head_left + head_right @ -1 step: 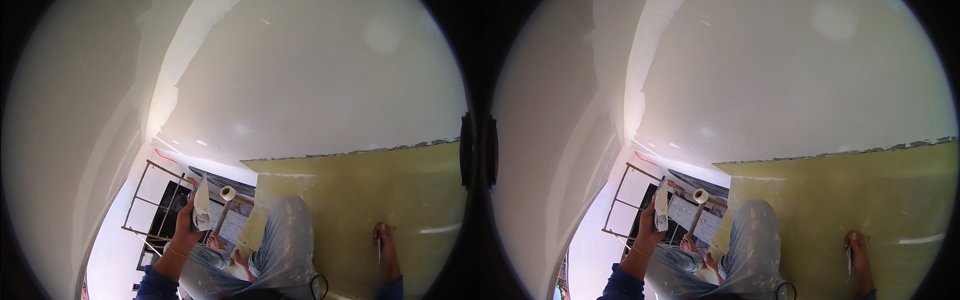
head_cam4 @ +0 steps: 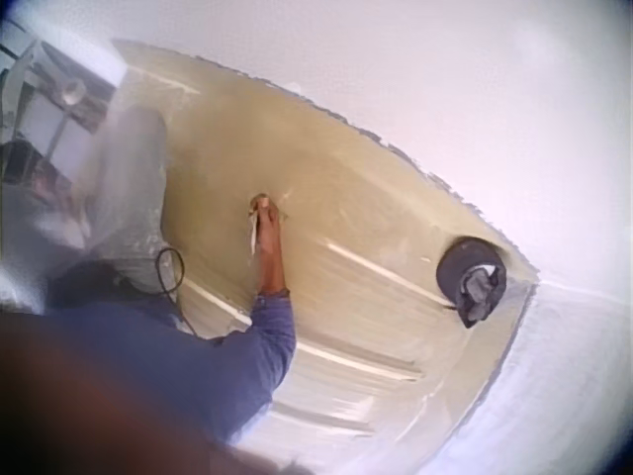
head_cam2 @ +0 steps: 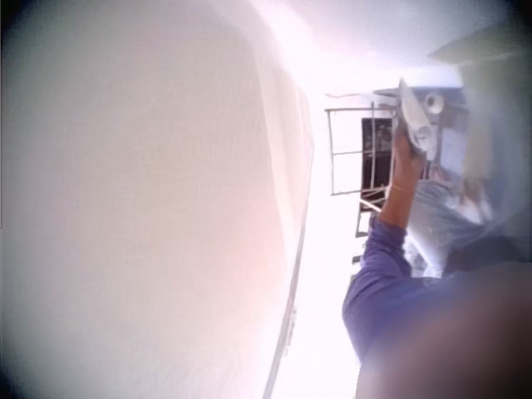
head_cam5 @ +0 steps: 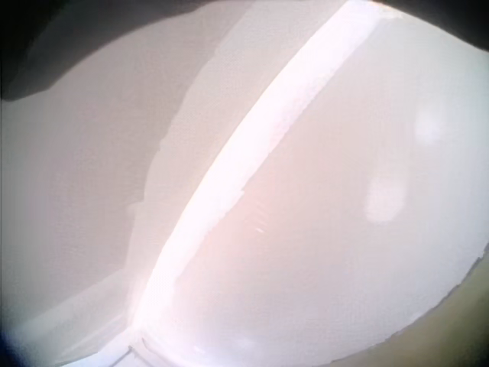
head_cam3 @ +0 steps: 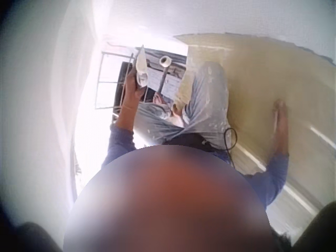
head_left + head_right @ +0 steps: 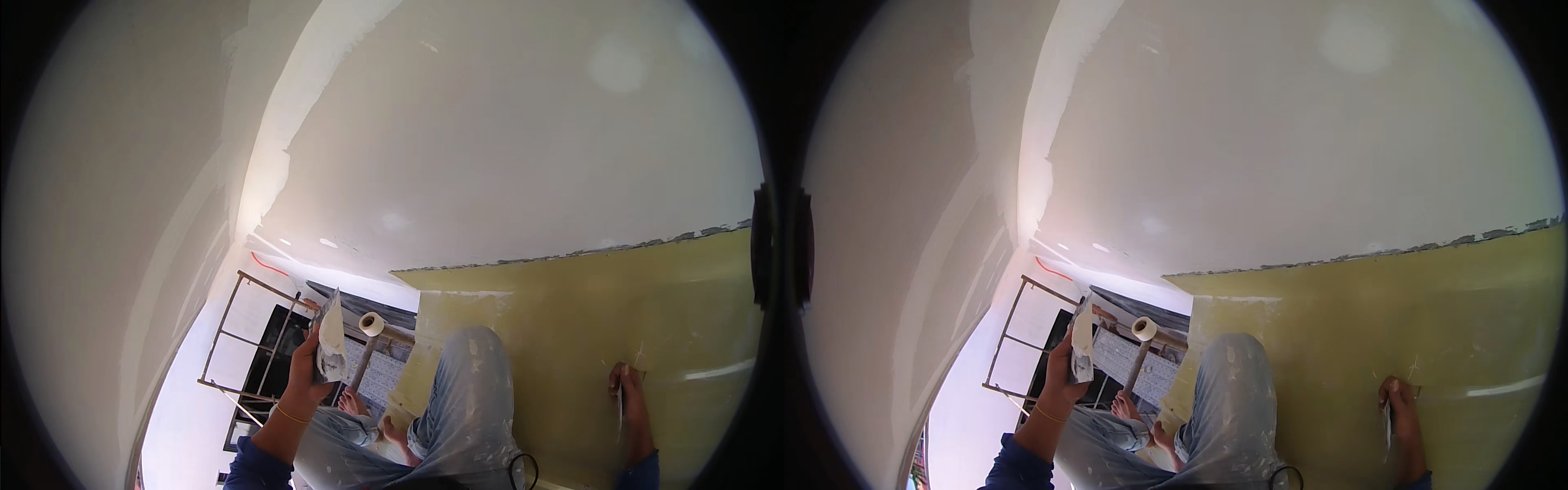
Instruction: The person applies plaster to a curved ceiling using a trowel and hawk. They repeatedly scoop plaster from the hawk and spread it along the ceiling surface, smoothing the material in continuous strokes.
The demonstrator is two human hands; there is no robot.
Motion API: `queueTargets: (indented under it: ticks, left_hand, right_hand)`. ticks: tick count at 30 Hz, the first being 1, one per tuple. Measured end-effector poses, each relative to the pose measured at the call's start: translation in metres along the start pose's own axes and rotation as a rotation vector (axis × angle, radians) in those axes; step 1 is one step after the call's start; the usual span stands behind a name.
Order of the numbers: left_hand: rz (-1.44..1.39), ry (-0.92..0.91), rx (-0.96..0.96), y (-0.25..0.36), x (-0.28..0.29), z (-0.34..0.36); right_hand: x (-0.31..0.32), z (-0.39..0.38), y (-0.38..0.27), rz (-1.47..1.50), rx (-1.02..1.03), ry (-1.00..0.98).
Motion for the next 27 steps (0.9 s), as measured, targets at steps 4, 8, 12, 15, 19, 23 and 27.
queueTargets:
  ticks: [4, 8, 12, 15, 19, 23, 27]
  left_hand:
    - [0.085, -0.067, -0.053, 0.015, 0.006, 0.037]
    - [0.101, -0.147, -0.078, 0.031, 0.024, 0.061]
    - [0.114, -0.135, -0.103, 0.037, 0.063, 0.068]
    - [0.587, 0.007, -0.443, 0.051, 0.092, 0.067]
    - [0.149, 0.182, -0.183, 0.048, 0.132, 0.073]
    - [0.255, 0.168, -0.221, 0.057, 0.137, 0.072]
    - [0.352, 0.190, -0.261, 0.059, 0.141, 0.062]
  right_hand:
    - [-0.034, 0.020, -0.004, 0.456, -0.094, 0.045]
    - [-0.099, 0.049, -0.044, 1.080, 0.017, 0.061]
    - [-0.117, 0.059, -0.142, 1.051, 0.275, 0.235]
    - [-0.111, 0.053, -0.232, 1.063, 0.576, 0.157]
    - [-0.086, 0.046, -0.318, 0.702, 1.049, 0.349]
    - [-0.087, 0.003, -0.388, -0.506, 1.750, 0.875]
    - [-0.086, 0.004, -0.434, -1.070, 1.723, 1.153]
Point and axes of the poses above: each hand's wrist, its own z-axis towards the middle knuckle, its own x-axis out of the back of the hand, y = z × x, the point moved 6 cm from there along z, towards the middle knuckle, and after that the axes turned 1 degree about x, right-handed, at the moved point
